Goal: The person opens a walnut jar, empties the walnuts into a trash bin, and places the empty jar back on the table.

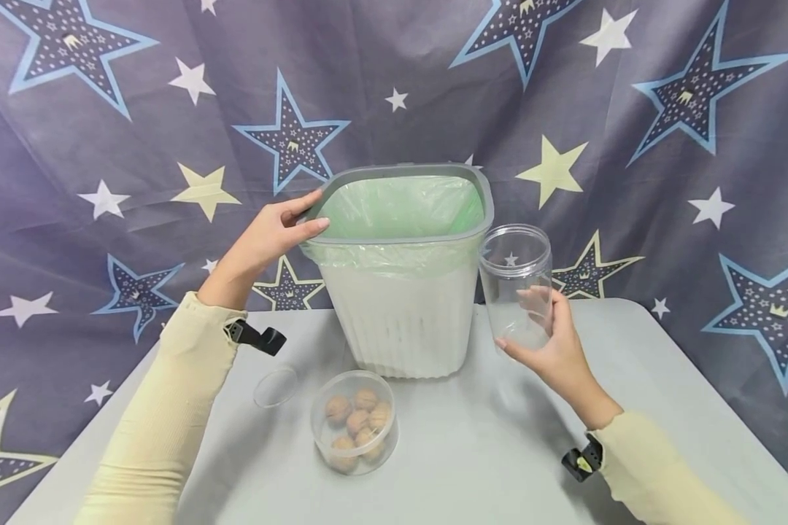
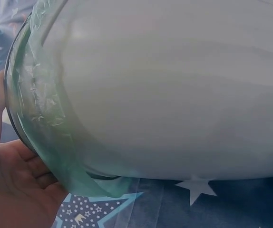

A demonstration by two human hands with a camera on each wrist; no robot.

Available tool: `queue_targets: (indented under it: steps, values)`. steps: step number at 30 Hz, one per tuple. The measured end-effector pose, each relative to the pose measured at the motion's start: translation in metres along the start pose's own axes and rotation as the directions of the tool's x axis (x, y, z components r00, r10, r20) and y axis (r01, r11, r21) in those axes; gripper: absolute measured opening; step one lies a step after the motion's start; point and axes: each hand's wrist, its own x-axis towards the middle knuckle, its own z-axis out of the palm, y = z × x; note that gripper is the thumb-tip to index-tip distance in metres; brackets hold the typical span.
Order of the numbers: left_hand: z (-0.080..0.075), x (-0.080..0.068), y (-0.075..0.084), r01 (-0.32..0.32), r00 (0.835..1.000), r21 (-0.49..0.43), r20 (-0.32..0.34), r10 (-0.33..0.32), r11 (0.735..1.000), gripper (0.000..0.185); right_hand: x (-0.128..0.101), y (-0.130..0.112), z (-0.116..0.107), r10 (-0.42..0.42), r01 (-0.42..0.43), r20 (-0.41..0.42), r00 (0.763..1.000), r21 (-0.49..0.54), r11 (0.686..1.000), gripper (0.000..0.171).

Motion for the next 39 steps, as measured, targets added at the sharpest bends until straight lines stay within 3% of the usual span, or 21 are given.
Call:
queue_targets:
  steps: [6, 12, 16, 21, 31, 39]
  values:
    - [0.0, 0.001, 0.001, -0.014, 1.0, -0.018, -0.012, 0.014, 1.0, 0.066, -0.012, -0.004, 0.012, 0.01, -0.028, 0.076, 0.997, 0.229, 0.973, 0.081]
    - [-0.001, 0.0, 0.001, -0.024, 1.0, -0.01, -0.015, 0.023, 1.0, 0.065, -0.027, -0.003, 0.022, 0.041, -0.082, 0.137, 0.99, 0.313, 0.946, 0.075]
    - [0.0, 0.0, 0.003, -0.025, 1.0, -0.004, -0.016, 0.025, 1.0, 0.064, -0.037, 0.002, 0.027, 0.077, -0.136, 0.21, 0.975, 0.284, 0.949, 0.074]
    - [0.0, -0.001, 0.003, -0.011, 1.0, 0.006, -0.016, 0.011, 1.0, 0.065, -0.047, 0.009, 0.029, 0.162, -0.227, 0.321, 0.933, 0.175, 0.958, 0.083]
    - [0.0, 0.001, -0.002, 0.001, 1.0, 0.002, -0.009, -0.001, 1.0, 0.064, -0.053, 0.017, 0.033, 0.308, -0.375, 0.406, 0.86, 0.094, 0.922, 0.088]
    - [0.001, 0.001, -0.002, 0.009, 1.0, -0.005, 0.0, -0.009, 1.0, 0.064, -0.055, 0.025, 0.03, 0.391, -0.446, 0.426, 0.816, 0.033, 0.894, 0.089]
